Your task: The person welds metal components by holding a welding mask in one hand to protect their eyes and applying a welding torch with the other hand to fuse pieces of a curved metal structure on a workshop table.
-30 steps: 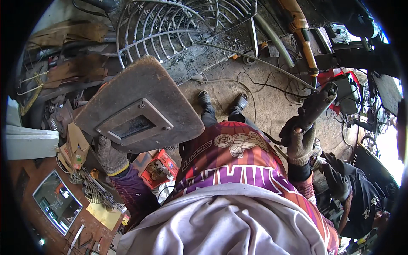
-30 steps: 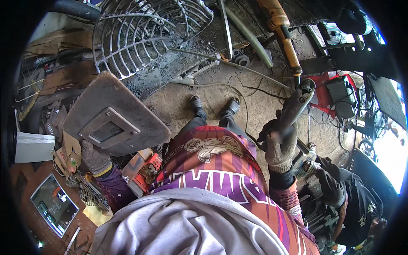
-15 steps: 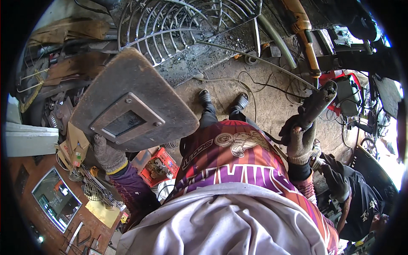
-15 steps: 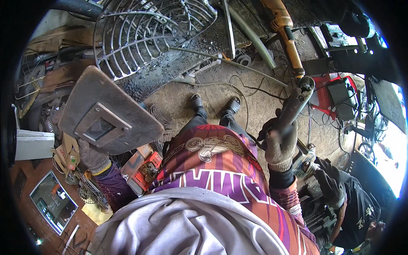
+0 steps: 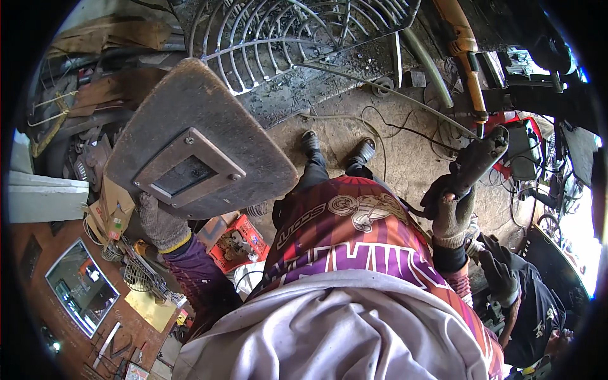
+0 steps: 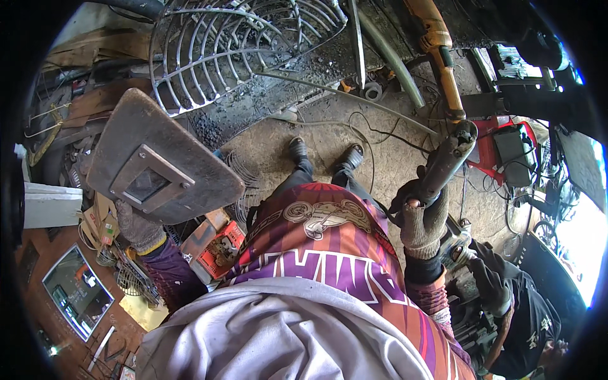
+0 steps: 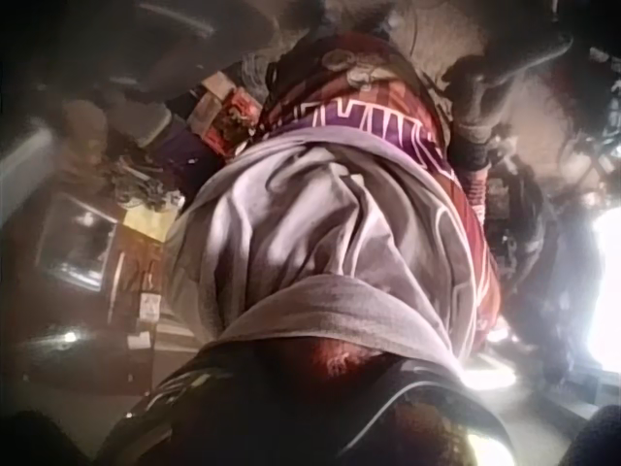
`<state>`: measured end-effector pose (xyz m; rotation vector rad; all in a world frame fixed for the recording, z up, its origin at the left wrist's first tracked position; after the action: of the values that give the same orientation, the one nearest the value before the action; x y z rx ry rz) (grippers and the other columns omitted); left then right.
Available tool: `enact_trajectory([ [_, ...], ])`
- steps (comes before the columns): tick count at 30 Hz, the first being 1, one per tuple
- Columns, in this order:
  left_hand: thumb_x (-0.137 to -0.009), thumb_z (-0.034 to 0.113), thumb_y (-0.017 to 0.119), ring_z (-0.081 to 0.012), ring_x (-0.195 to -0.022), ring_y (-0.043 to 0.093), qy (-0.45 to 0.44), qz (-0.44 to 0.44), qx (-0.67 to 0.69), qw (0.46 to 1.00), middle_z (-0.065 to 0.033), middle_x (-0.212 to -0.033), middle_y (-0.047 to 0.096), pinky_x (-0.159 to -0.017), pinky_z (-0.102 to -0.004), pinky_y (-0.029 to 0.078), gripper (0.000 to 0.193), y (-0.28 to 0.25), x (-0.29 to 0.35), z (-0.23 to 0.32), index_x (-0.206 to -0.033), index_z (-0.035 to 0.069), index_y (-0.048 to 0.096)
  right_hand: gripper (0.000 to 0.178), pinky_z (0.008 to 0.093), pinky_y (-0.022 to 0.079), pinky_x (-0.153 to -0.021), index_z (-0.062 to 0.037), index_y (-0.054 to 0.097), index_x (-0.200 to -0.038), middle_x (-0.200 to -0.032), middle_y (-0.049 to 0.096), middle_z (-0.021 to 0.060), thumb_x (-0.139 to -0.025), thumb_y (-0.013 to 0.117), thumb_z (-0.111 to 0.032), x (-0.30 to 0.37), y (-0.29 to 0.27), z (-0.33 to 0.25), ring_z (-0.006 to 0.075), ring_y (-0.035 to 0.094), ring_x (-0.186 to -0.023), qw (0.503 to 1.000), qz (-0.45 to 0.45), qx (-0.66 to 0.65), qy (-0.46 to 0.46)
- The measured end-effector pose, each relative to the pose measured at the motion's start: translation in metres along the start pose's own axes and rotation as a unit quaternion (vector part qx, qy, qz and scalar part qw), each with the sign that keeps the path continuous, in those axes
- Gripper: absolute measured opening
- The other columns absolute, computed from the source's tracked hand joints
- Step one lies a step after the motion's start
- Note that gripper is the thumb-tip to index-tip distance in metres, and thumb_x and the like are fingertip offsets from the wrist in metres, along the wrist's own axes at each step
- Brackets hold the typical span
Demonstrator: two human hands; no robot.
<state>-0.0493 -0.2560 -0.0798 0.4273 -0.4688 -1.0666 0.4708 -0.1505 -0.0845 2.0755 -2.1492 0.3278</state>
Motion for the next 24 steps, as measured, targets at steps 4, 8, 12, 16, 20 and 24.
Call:
enact_trajectory([
  [4, -0.091, 0.028, 0.058, -0.0376, -0.125, 0.045, 0.006, 0.011, -0.017, 1.000, -0.0190, -0.140, 0.043, -0.103, -0.0551, 0.038, 0.056, 0.009, 0.000, -0.003, -0.139, 0.005, 0.039, 0.089, 0.0231, 0.046, -0.056, 0.0065, 0.032, -0.136, -0.079, 0.058, 0.0042, -0.081, 0.071, -0.051, 0.000, 0.001, 0.001, 0.0097, 0.055, -0.062, 1.000, 0.001, 0.000, 0.000],
  [8, -0.090, 0.027, 0.058, -0.0377, -0.126, 0.044, -0.015, 0.032, -0.015, 0.999, -0.0199, -0.139, 0.043, -0.103, -0.0539, 0.037, 0.057, 0.029, 0.000, -0.009, -0.139, 0.004, 0.039, 0.088, 0.0222, 0.044, -0.055, 0.0058, 0.031, -0.137, -0.080, 0.057, 0.0032, -0.081, 0.071, -0.050, -0.002, 0.002, -0.002, 0.0090, 0.054, -0.061, 1.000, -0.003, -0.005, 0.014],
  [12, -0.084, 0.019, 0.066, -0.0345, -0.116, 0.053, -0.015, 0.064, -0.023, 0.998, -0.0190, -0.131, 0.051, -0.098, -0.0522, 0.045, 0.055, 0.074, -0.003, -0.018, -0.134, 0.006, 0.046, 0.089, 0.0211, 0.042, -0.053, 0.0053, 0.031, -0.137, -0.080, 0.057, 0.0023, -0.081, 0.072, -0.050, -0.002, -0.001, 0.003, 0.0078, 0.052, -0.061, 1.000, -0.021, -0.006, 0.019],
  [16, -0.083, 0.014, 0.066, -0.0307, -0.109, 0.058, 0.110, 0.126, -0.281, 0.945, -0.0172, -0.125, 0.056, -0.093, -0.0465, 0.050, 0.046, 0.067, 0.005, -0.034, -0.125, 0.004, 0.052, 0.092, 0.0211, 0.040, -0.051, 0.0052, 0.033, -0.136, -0.080, 0.056, 0.0019, -0.078, 0.073, -0.054, -0.002, 0.004, 0.001, 0.0074, 0.052, -0.059, 1.000, -0.006, 0.001, 0.013],
  [20, -0.081, 0.011, 0.068, -0.0258, -0.103, 0.061, 0.069, 0.163, -0.211, 0.961, -0.0151, -0.114, 0.061, -0.086, -0.0394, 0.053, 0.041, 0.116, -0.005, -0.035, -0.119, 0.000, 0.055, 0.093, 0.0213, 0.039, -0.049, 0.0049, 0.034, -0.134, -0.079, 0.056, 0.0018, -0.077, 0.073, -0.057, -0.002, 0.010, -0.002, 0.0080, 0.052, -0.057, 1.000, -0.010, 0.007, 0.013],
  [24, -0.088, 0.019, 0.062, -0.0301, -0.113, 0.054, -0.017, 0.106, -0.154, 0.982, -0.0167, -0.126, 0.052, -0.095, -0.0474, 0.045, 0.051, 0.176, -0.012, -0.025, -0.134, 0.006, 0.045, 0.092, 0.0213, 0.039, -0.047, 0.0041, 0.035, -0.133, -0.077, 0.056, 0.0019, -0.076, 0.072, -0.059, -0.003, 0.009, 0.000, 0.0088, 0.053, -0.055, 1.000, -0.006, 0.018, 0.017],
])
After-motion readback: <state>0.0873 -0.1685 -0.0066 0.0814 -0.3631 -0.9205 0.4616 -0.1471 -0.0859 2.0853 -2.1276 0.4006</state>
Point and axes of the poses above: each hand's wrist, its own x-axis away from the middle knuckle, its own y-axis out of the palm, z = x × y, the point moved 1 cm from there along -x, towards the middle knuckle
